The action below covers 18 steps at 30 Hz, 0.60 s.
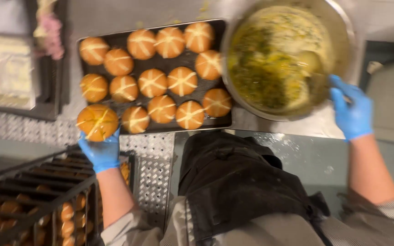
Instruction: Coating bread rolls in a liquid mixture and arranging them on a tray in a bakery kitchen.
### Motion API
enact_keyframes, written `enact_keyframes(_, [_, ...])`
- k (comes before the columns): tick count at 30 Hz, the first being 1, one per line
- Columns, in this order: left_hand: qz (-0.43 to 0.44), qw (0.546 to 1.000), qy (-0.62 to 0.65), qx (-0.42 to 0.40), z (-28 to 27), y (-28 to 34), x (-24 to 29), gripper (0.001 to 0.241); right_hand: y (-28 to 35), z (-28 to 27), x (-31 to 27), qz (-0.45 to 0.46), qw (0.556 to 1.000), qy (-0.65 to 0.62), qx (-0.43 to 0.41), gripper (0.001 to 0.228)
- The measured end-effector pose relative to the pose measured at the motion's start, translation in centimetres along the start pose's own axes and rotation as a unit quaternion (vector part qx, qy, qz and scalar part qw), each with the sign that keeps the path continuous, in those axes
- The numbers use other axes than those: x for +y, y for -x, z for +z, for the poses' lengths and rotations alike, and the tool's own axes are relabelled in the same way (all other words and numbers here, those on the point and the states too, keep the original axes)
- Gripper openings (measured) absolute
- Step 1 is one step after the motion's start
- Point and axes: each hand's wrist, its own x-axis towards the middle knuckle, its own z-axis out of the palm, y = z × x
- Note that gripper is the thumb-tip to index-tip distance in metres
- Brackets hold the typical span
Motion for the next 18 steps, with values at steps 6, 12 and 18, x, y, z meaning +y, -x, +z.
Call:
enact_keyframes(6, [-0.037, 0.987, 0.028, 0.153, -10.2, -2.9, 1.3, 0.064, 3.2, 1.8, 2.2, 0.122, 0.992, 0.015, 0.028, 0.025])
enact_keyframes(12, [-0.101, 0.976, 0.049, 0.186, -14.3, -5.1, 0.0, 0.066, 3.7, 4.5, -2.5, 0.22, 0.962, -0.148, 0.058, 0.03])
enact_keyframes(18, [-0.204, 0.964, 0.042, 0.165, -15.7, -7.8, -0.6, 0.065, 1.4, 7.8, -2.6, 0.31, 0.879, -0.361, 0.041, 0.03])
